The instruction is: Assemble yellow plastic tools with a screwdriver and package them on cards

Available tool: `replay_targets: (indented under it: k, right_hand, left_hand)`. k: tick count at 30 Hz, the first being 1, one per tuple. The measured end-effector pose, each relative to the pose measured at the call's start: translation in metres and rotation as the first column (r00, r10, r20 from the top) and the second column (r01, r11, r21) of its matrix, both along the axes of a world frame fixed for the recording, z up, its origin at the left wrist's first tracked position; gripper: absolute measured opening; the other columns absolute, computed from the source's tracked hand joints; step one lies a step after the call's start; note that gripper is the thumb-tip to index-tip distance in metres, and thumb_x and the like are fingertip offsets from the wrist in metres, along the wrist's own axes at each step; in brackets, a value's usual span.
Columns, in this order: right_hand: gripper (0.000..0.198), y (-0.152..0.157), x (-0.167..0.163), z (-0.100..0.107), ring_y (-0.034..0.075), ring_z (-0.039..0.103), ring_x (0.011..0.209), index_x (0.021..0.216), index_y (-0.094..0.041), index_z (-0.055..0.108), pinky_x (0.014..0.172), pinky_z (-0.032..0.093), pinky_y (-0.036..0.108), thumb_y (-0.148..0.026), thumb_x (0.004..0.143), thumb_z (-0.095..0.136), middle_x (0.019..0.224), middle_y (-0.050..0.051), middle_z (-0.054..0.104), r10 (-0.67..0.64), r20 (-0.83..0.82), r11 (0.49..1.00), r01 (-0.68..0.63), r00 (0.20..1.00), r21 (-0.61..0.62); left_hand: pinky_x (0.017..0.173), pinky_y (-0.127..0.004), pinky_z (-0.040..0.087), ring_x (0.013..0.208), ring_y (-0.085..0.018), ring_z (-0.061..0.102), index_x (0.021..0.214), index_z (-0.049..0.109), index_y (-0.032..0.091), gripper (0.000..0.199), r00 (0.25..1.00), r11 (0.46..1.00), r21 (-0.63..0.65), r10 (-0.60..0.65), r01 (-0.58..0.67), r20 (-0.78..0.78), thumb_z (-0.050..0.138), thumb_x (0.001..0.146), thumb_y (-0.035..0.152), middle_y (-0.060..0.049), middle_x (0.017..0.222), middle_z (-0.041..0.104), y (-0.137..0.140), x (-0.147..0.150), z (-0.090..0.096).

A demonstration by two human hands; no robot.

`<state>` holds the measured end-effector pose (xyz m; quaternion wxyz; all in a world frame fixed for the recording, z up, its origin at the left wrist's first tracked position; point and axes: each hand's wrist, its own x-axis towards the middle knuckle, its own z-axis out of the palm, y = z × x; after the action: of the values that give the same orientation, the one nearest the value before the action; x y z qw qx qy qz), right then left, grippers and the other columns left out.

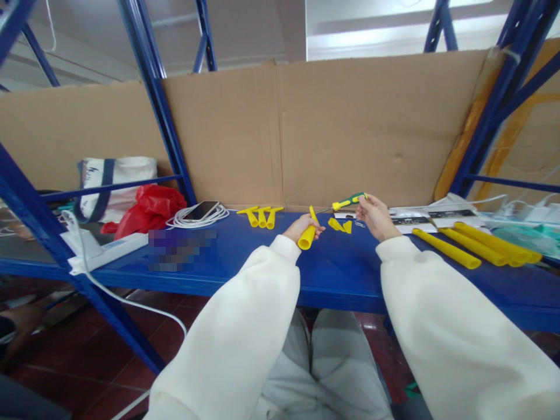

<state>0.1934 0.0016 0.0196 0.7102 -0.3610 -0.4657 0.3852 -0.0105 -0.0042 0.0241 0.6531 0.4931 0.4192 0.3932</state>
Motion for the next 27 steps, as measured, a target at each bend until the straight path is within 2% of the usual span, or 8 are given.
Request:
replay_targets:
  k: [3, 11, 19, 27]
  right_hand:
    - [0.033, -0.0001, -0.0006, -0.0007, 0.006, 0.046, 0.042, 0.077, -0.021, 0.055, 0.040, 0.037, 0.014, -0.037, 0.071, 0.083, 0.048, -0.009, 0.047, -0.012, 0.003, 1.000, 0.012, 1.000, -0.007]
    - [0.042, 0.0006, -0.0006, -0.0016, 0.006, 0.043, 0.038, 0.073, -0.021, 0.050, 0.035, 0.033, 0.014, -0.045, 0.069, 0.084, 0.046, -0.010, 0.047, -0.059, -0.013, 0.998, 0.058, 0.998, -0.032]
    - [0.044, 0.0004, -0.0012, -0.0017, 0.005, 0.048, 0.038, 0.074, -0.020, 0.050, 0.035, 0.036, 0.014, -0.047, 0.068, 0.083, 0.051, -0.006, 0.058, -0.096, -0.029, 0.994, 0.094, 0.995, -0.054]
    - [0.042, 0.0038, 0.0023, -0.0023, 0.005, 0.046, 0.036, 0.072, -0.021, 0.049, 0.033, 0.032, 0.013, -0.046, 0.071, 0.082, 0.050, -0.005, 0.057, -0.151, -0.056, 0.989, 0.150, 0.987, -0.016]
  left_hand:
    - [0.039, -0.018, 0.041, 0.037, -0.008, 0.047, 0.128, 0.039, 0.016, 0.059, 1.000, 1.000, -0.005, 0.006, -0.006, 0.009, 0.044, 0.073, -0.006, -0.005, 0.081, 0.070, 0.0002, -0.0001, -0.0008]
    - [0.040, -0.017, 0.040, 0.039, -0.008, 0.047, 0.128, 0.041, 0.014, 0.056, 1.000, 1.000, 0.024, 0.014, -0.014, -0.005, 0.044, 0.076, -0.007, -0.005, 0.078, 0.068, -0.0006, 0.0011, -0.0020]
    - [0.039, -0.017, 0.040, 0.039, -0.008, 0.047, 0.133, 0.038, 0.015, 0.063, 1.000, 1.000, 0.027, 0.005, -0.005, 0.005, 0.045, 0.074, -0.006, -0.004, 0.075, 0.067, -0.0007, 0.0013, -0.0028]
    - [0.042, -0.018, 0.042, 0.041, -0.008, 0.048, 0.145, 0.030, 0.019, 0.076, 1.000, 0.999, 0.043, -0.017, 0.016, 0.017, 0.049, 0.074, -0.002, -0.002, 0.076, 0.066, 0.0004, 0.0017, -0.0024]
